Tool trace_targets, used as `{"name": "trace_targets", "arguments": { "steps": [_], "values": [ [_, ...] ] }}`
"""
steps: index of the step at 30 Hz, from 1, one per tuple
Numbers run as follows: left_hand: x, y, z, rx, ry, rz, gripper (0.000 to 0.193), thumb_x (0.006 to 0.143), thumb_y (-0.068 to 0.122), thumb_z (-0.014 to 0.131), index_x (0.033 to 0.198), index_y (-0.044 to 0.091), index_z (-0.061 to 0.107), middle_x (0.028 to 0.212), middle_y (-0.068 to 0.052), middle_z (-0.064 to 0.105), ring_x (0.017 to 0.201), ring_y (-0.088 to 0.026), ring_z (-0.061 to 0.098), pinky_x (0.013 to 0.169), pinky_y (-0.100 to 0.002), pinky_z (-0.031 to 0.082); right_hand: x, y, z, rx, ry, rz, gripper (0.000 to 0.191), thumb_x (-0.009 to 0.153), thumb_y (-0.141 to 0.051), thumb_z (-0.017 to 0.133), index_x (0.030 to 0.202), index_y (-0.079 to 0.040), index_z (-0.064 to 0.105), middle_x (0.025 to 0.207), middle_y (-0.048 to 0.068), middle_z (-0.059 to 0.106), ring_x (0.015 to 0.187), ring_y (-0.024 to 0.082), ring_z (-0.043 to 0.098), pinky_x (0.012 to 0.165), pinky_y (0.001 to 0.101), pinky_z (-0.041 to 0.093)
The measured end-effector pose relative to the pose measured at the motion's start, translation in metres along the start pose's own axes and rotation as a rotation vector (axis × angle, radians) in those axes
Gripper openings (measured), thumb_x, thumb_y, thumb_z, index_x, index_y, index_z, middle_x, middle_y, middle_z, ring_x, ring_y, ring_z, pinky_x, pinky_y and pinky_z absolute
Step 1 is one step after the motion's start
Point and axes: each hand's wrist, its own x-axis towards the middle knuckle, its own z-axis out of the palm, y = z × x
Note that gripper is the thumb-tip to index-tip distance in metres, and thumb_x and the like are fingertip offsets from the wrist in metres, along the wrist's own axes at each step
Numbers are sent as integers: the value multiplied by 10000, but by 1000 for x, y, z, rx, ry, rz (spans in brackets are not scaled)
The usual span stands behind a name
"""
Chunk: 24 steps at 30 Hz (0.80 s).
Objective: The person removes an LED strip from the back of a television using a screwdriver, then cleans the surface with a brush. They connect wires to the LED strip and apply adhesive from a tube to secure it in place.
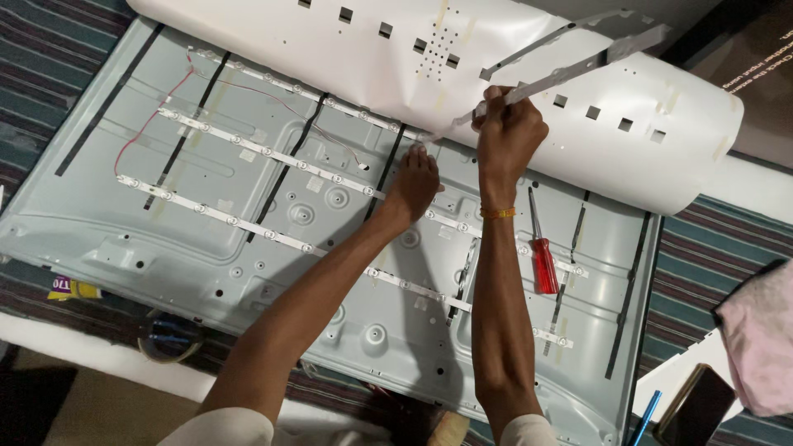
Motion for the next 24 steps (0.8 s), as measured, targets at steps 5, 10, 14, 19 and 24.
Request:
{"name": "trace_targets", "arguments": {
  "steps": [5, 10, 14, 19, 24],
  "values": [
    [-8, -5, -34, -116, -134, -11, 570, 1019, 392, 660, 1236, -135, 636, 1276, -286, 635, 1269, -386, 563, 1100, -475, 447, 46, -53, 26, -162, -127, -472, 257, 1028, -16, 649, 771, 1, 643, 592, 79, 626, 492, 149, 615, 463, 295, 466],
    [-24, -11, -67, -263, 137, -17, 562, 797, 357, 808, 1112, -88, 671, 1243, -283, 629, 1218, -391, 562, 1039, -449, 462, 55, -95, 62, -116, -180, -676, 312, 1012, 44, 645, 711, -7, 583, 557, 58, 560, 491, 124, 571, 495, 247, 431],
    [-28, -26, -76, -325, 130, -28, 530, 801, 327, 826, 1101, -81, 669, 1248, -273, 627, 1238, -392, 556, 1061, -457, 461, 62, -128, 66, 82, -172, -617, 296, 1037, 23, 645, 745, -6, 609, 585, 54, 586, 516, 119, 602, 509, 240, 459],
    [-39, -36, -93, -427, 201, -15, 506, 732, 298, 842, 1046, -62, 673, 1241, -284, 625, 1224, -417, 548, 1046, -470, 461, 58, -154, 86, 22, -281, -702, 281, 1069, -2, 646, 787, -5, 642, 621, 49, 617, 547, 113, 639, 526, 232, 493],
    [-66, -55, -113, -588, 321, 18, 394, 777, 282, 811, 996, -12, 669, 1147, -240, 667, 1147, -413, 598, 987, -506, 477, 45, -162, 118, -128, -343, -737, 273, 1100, -28, 646, 830, -5, 676, 656, 45, 649, 578, 107, 677, 542, 224, 528]
  ]
}}
